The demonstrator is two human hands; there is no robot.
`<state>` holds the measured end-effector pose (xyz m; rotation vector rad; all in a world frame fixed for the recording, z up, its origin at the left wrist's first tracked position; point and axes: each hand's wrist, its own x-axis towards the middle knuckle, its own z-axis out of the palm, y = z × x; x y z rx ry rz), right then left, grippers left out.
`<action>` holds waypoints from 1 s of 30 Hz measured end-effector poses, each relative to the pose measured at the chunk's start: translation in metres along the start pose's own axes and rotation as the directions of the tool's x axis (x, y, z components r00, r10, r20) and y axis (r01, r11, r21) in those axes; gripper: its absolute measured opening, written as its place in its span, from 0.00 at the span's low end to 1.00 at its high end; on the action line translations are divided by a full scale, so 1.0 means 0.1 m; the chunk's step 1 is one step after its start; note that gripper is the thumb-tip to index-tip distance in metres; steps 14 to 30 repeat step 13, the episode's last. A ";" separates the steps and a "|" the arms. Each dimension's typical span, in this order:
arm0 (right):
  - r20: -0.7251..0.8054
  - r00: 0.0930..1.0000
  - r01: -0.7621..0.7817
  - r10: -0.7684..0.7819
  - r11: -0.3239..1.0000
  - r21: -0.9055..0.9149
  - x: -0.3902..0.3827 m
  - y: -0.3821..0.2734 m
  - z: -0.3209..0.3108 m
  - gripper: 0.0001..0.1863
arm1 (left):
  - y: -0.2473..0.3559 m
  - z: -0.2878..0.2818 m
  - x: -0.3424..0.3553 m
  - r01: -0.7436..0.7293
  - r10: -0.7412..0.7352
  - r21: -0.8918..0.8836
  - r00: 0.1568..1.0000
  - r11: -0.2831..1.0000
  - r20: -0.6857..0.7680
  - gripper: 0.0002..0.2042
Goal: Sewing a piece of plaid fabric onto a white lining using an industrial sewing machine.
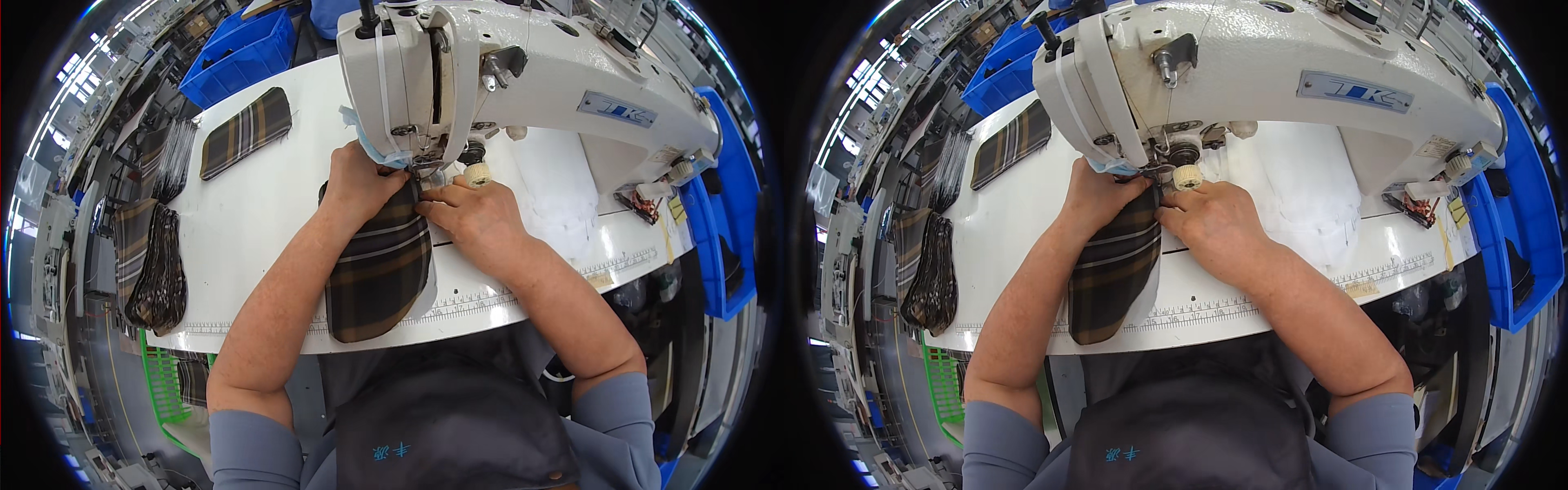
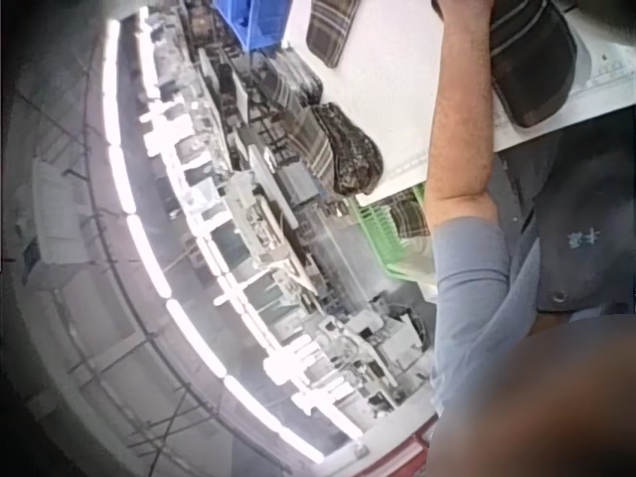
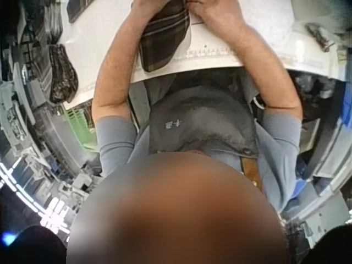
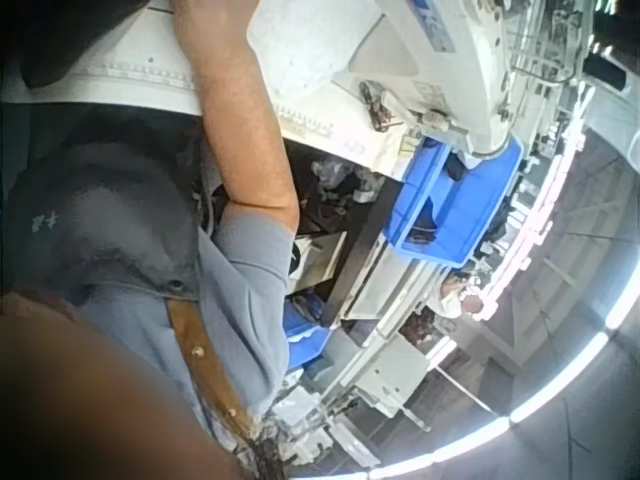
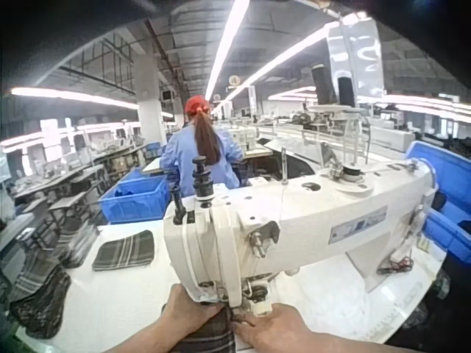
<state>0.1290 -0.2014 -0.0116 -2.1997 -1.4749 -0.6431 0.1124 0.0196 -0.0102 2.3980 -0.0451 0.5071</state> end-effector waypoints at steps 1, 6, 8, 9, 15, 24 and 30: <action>0.002 1.000 -0.003 0.003 1.000 -0.003 0.00 0.00 0.00 0.12 | -0.01 0.01 0.00 -0.020 0.020 -0.031 1.000 0.999 -0.020 0.14; 0.023 0.999 -0.033 0.032 0.999 0.001 0.01 0.00 0.01 0.11 | -0.07 0.02 0.03 -0.046 0.045 -0.033 0.999 0.998 -0.031 0.15; 0.009 1.000 -0.023 0.023 1.000 0.011 0.02 0.01 0.02 0.11 | -0.07 0.01 0.03 -0.055 0.053 -0.036 0.997 0.998 -0.052 0.15; -0.007 1.000 -0.013 0.013 1.000 0.019 0.02 0.00 0.02 0.11 | -0.07 0.01 0.03 -0.055 0.054 -0.035 0.997 0.998 -0.051 0.15; 0.024 0.999 -0.039 0.038 0.999 0.037 0.00 -0.03 -0.01 0.12 | -0.06 0.00 -0.02 -0.005 0.003 -0.039 0.999 0.999 -0.045 0.15; 0.024 0.999 -0.039 0.038 0.999 0.037 0.00 -0.03 -0.01 0.12 | -0.06 0.00 -0.02 -0.005 0.003 -0.039 0.999 0.999 -0.045 0.15; 0.024 0.999 -0.039 0.038 0.999 0.037 0.00 -0.03 -0.01 0.12 | -0.06 0.00 -0.02 -0.005 0.003 -0.039 0.999 0.999 -0.045 0.15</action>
